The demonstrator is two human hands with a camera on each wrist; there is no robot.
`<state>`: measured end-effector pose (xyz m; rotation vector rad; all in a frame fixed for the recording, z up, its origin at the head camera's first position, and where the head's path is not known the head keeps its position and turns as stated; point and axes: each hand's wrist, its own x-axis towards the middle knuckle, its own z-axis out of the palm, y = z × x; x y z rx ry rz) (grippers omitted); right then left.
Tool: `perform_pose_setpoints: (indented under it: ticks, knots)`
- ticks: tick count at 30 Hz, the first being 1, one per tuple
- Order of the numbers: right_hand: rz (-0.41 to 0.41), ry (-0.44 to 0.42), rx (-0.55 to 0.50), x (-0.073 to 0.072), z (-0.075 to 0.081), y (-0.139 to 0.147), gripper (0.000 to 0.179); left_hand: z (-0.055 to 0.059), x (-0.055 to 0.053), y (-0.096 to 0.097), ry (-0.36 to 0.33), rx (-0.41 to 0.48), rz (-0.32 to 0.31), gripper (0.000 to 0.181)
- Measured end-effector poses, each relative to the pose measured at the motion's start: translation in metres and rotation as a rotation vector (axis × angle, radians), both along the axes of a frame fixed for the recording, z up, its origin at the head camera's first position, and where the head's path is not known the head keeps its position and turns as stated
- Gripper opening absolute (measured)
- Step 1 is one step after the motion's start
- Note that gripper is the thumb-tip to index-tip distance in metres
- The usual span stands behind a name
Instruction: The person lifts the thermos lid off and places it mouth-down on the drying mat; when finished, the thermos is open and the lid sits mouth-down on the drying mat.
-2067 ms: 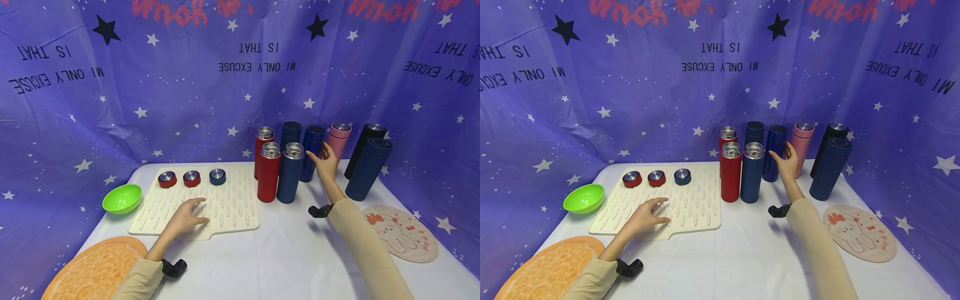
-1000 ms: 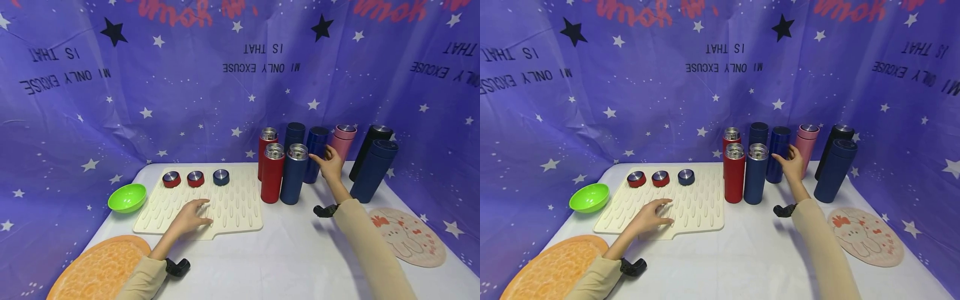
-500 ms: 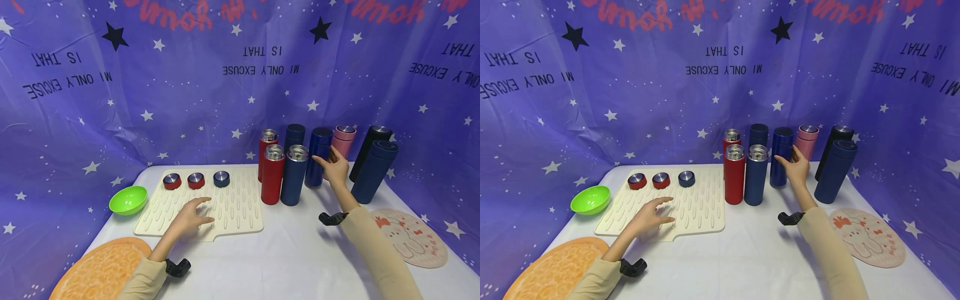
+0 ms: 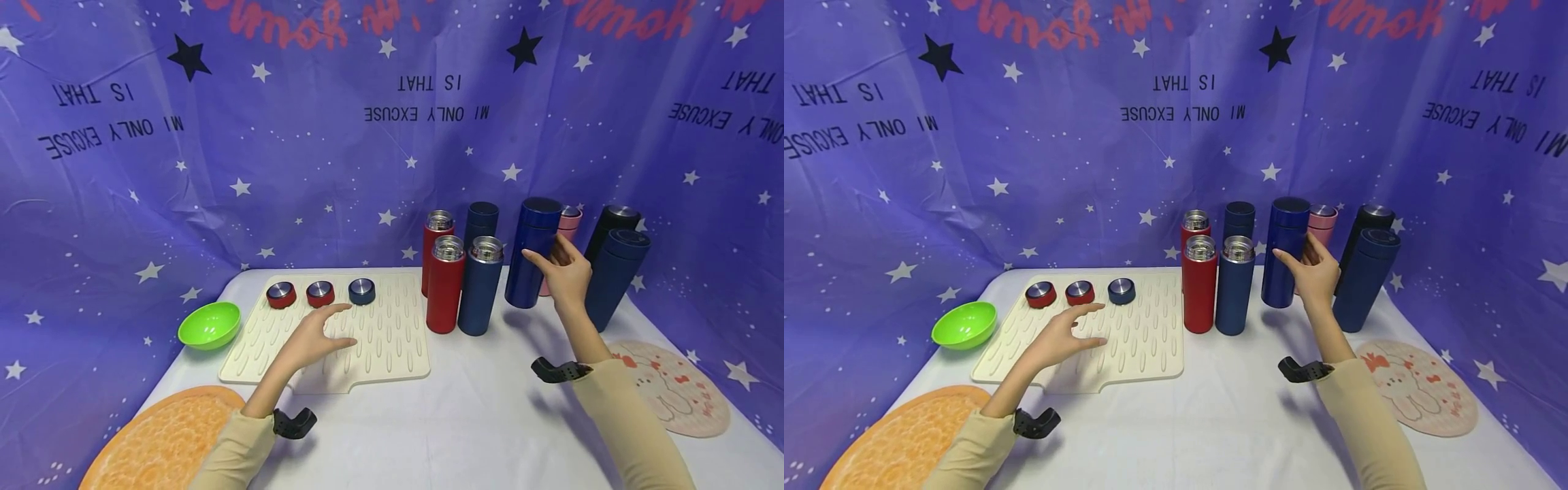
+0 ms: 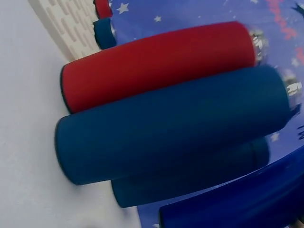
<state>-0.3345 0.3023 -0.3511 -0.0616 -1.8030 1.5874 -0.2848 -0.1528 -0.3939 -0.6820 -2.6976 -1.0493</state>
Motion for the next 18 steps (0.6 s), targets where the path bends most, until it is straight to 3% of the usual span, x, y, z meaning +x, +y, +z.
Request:
perform_pose_setpoints:
  ticks: [11, 18]
  knots:
    - [-0.142, 0.024, 0.183, 0.04, 0.02, -0.001, 0.069, 0.033, 0.005, 0.013, 0.027, 0.008, -0.051, 0.067]
    - [-0.118, -0.018, 0.229, 0.063, 0.034, -0.007, 0.071, 0.059, 0.013, 0.018, 0.084, 0.078, -0.103, 0.067]
